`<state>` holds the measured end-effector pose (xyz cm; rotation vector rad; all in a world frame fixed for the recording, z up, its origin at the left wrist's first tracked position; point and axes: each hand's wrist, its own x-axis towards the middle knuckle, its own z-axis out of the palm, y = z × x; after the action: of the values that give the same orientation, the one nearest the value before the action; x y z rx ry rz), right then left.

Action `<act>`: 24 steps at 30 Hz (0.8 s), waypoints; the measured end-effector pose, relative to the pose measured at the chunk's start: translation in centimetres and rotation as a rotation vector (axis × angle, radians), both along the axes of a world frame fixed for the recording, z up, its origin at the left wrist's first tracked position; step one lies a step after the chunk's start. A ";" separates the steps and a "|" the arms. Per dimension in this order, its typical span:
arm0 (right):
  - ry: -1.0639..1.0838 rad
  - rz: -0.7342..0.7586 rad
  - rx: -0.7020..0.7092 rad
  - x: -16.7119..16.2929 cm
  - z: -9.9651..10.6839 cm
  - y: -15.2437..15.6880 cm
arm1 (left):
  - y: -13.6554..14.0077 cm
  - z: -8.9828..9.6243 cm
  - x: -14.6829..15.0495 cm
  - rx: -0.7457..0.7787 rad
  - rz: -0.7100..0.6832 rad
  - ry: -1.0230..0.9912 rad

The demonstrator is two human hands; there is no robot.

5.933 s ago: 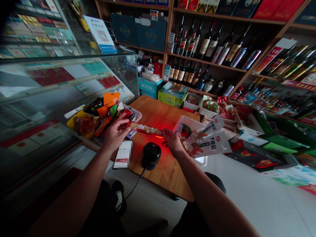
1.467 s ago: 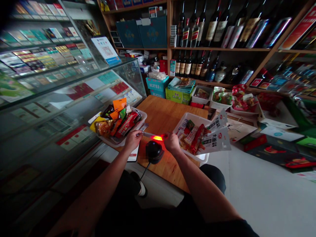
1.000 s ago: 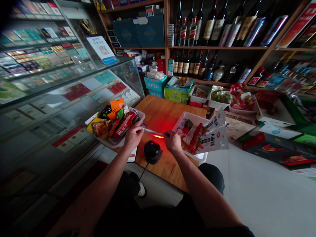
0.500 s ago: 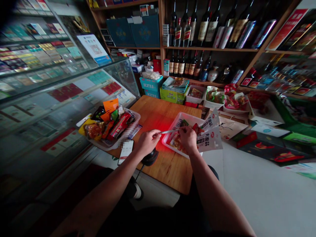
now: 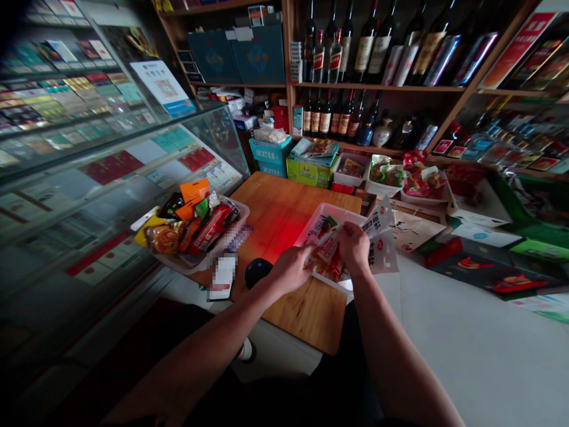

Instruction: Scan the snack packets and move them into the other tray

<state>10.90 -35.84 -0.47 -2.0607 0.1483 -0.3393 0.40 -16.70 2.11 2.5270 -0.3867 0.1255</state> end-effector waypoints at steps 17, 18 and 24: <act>-0.064 0.253 -0.213 0.4 2.5 7.3 | 13.4 -0.2 1.4 -0.087 0.410 -0.067; -0.075 0.305 -0.218 0.5 2.5 8.3 | 14.6 -0.8 1.6 -0.068 0.442 -0.047; -0.085 0.612 -0.246 1.5 1.8 14.1 | 19.0 -5.9 2.3 0.213 0.516 0.177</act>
<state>12.42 -21.72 1.34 -2.2071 -0.5924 -0.0631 2.68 2.31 -3.74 2.7651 0.3455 0.0577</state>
